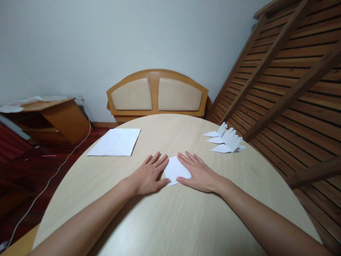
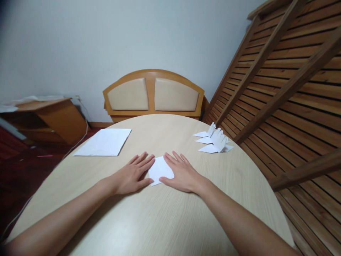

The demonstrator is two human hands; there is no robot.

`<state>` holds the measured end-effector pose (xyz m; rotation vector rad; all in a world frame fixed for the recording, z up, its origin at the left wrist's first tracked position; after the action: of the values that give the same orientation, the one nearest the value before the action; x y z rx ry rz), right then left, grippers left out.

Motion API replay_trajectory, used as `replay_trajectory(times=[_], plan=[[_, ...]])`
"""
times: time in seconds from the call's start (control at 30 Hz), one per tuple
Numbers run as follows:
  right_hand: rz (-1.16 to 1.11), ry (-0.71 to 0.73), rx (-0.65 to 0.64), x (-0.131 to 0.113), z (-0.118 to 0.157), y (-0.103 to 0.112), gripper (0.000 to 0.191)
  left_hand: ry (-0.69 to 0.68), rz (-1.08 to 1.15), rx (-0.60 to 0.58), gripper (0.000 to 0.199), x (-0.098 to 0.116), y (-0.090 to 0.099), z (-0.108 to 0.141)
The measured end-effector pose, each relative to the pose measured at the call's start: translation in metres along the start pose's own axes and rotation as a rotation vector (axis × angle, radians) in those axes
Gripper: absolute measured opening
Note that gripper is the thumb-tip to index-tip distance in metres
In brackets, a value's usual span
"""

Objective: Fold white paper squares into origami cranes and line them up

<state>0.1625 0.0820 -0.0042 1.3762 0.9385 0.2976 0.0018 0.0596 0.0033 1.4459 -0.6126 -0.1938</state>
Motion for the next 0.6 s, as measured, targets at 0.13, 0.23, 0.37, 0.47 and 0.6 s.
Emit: replay_trajectory(times=[0.13, 0.23, 0.37, 0.47, 0.6], plan=[[0.006, -0.006, 0.005, -0.001, 0.001, 0.001, 0.096, -0.129, 0.037, 0.001, 0.067, 0.011, 0.002, 0.004], [0.017, -0.024, -0.001, 0.002, 0.001, 0.001, 0.099, -0.186, 0.086, 0.003, 0.062, 0.015, 0.003, 0.006], [0.022, -0.003, 0.029, 0.004, 0.003, 0.005, 0.101, -0.221, 0.099, -0.002, 0.065, 0.013, 0.003, 0.008], [0.039, 0.093, 0.07, -0.006, 0.006, 0.012, 0.094, -0.211, 0.089, -0.006, 0.066, 0.011, 0.004, 0.008], [0.04, 0.268, 0.099, -0.03, 0.006, 0.021, 0.064, -0.185, 0.059, -0.003, 0.069, 0.011, 0.003, 0.006]])
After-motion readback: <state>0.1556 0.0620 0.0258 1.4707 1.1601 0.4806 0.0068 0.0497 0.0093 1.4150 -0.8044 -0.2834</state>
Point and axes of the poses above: each hand's wrist, its own z-axis away from the middle knuckle, its own y-axis out of the back of the hand, x = y × z, the point moved 8 cm from there along -z, towards the middle knuckle, and after that the axes turned 7 degrees about y, right-handed, at the moved point
